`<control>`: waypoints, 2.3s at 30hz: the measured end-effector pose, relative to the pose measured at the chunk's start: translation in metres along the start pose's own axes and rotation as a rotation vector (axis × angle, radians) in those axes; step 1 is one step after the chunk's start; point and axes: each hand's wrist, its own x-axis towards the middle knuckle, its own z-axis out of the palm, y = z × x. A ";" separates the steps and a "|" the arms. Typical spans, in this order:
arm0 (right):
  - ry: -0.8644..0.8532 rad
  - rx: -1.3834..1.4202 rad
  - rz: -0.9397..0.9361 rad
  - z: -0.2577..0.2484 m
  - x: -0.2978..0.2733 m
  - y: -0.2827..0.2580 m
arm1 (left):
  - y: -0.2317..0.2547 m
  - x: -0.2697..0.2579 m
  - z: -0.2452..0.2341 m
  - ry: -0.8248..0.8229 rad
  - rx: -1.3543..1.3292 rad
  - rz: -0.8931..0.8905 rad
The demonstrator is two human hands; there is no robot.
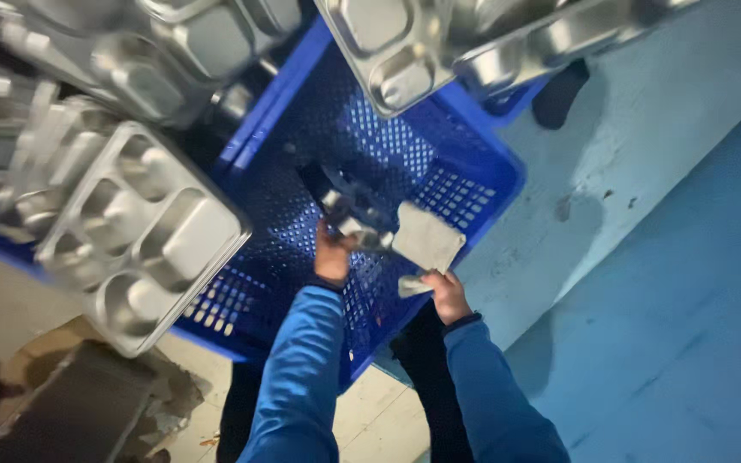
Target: The person wipes multiple stainless steel compartment trays with a cloth, handling them one at a time from a large pile and placing them into a blue crate. The person repeatedly picks up a tray, wipes its surface, and stacks it in the crate.
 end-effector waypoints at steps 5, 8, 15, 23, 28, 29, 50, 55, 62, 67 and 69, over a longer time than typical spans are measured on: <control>-0.374 0.674 0.073 -0.002 -0.018 -0.080 | 0.113 -0.107 0.093 -0.185 0.215 -0.001; -0.497 0.835 0.284 -0.011 -0.042 -0.128 | 0.200 -0.185 0.148 -0.377 0.436 0.070; -0.586 0.915 0.185 -0.036 -0.121 -0.254 | 0.345 -0.254 0.202 -0.519 0.841 0.412; -0.296 -0.142 -1.126 -0.046 -0.240 -0.338 | 0.347 -0.212 0.190 -0.408 -0.183 0.048; -0.103 -0.450 -1.381 -0.080 -0.286 -0.403 | 0.384 -0.242 0.189 -0.632 -0.265 0.129; -0.134 -0.347 -1.261 -0.074 -0.283 -0.414 | 0.397 -0.255 0.198 -0.663 -0.153 0.270; 0.129 0.101 -1.073 0.013 -0.479 -0.418 | 0.562 -0.437 0.193 -1.007 0.093 0.489; 0.253 -0.610 -1.218 -0.006 -0.526 -0.405 | 0.520 -0.407 0.170 -0.844 -0.198 0.126; 0.249 0.065 -0.877 -0.010 -0.521 -0.366 | 0.528 -0.454 0.199 -0.898 -0.291 0.351; 0.347 0.080 -0.766 -0.033 -0.536 -0.330 | 0.536 -0.455 0.183 -0.915 -0.495 0.095; 0.564 -0.224 -1.121 -0.067 -0.552 -0.346 | 0.541 -0.457 0.181 -0.983 -0.528 0.122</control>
